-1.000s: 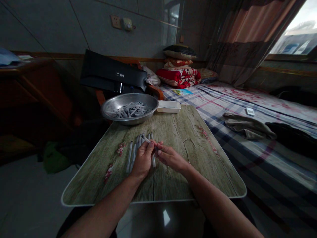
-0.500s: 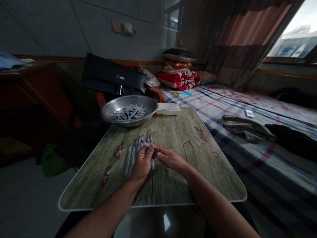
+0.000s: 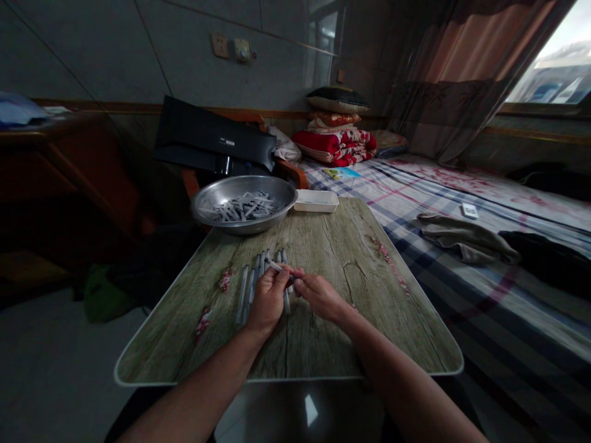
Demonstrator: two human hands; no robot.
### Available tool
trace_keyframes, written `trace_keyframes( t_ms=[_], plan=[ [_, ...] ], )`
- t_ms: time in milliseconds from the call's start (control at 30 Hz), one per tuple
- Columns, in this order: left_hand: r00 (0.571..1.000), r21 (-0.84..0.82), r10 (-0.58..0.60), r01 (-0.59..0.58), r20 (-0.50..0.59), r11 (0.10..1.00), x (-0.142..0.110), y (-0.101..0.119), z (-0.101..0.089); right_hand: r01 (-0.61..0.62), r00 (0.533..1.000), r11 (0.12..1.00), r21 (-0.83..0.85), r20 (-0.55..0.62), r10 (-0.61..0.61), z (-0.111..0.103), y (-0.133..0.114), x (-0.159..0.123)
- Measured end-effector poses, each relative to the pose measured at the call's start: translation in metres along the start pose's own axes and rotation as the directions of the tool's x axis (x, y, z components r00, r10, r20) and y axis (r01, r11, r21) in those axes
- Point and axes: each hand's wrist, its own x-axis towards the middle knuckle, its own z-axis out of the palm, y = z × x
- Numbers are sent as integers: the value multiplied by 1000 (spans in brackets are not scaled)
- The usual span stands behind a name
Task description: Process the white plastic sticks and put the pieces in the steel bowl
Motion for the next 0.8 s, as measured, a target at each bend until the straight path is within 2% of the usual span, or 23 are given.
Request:
trace_keyframes(
  t_ms=[167, 267, 333, 400, 500, 567, 667, 733, 800],
  plan=[
    [999, -33, -18, 17, -27, 999, 0, -4, -1, 39, 998, 991, 125, -45, -33, -1, 0, 2],
    [999, -48, -33, 32, -28, 998, 0, -4, -1, -11, 1000, 956, 294, 3, 11, 1, 2, 2],
    [999, -59, -39, 38, -17, 998, 0, -4, 0, -114, 992, 882, 458, 97, 77, 1, 3, 1],
    [999, -71, -46, 45, -5, 996, 0, -3, 1, -246, 967, 768, 592, 208, 149, -1, 3, -1],
    [997, -100, -68, 70, 19, 993, -1, 0, 2, -388, 919, 606, 694, 343, 194, -4, -1, -3],
    [997, -103, -64, 68, 41, 992, -1, 2, 3, -434, 897, 544, 718, 401, 185, -6, -2, -5],
    [998, -66, -30, 33, 47, 997, -1, 6, 2, -453, 887, 522, 723, 425, 180, -4, -1, -5],
    [1000, -46, -24, 24, 11, 999, -1, 6, 2, -403, 913, 548, 733, 365, 183, 1, 2, -4],
    [998, -43, -41, 40, -36, 998, -1, 6, 1, -302, 952, 606, 736, 260, 159, 6, 6, -2]
  ],
)
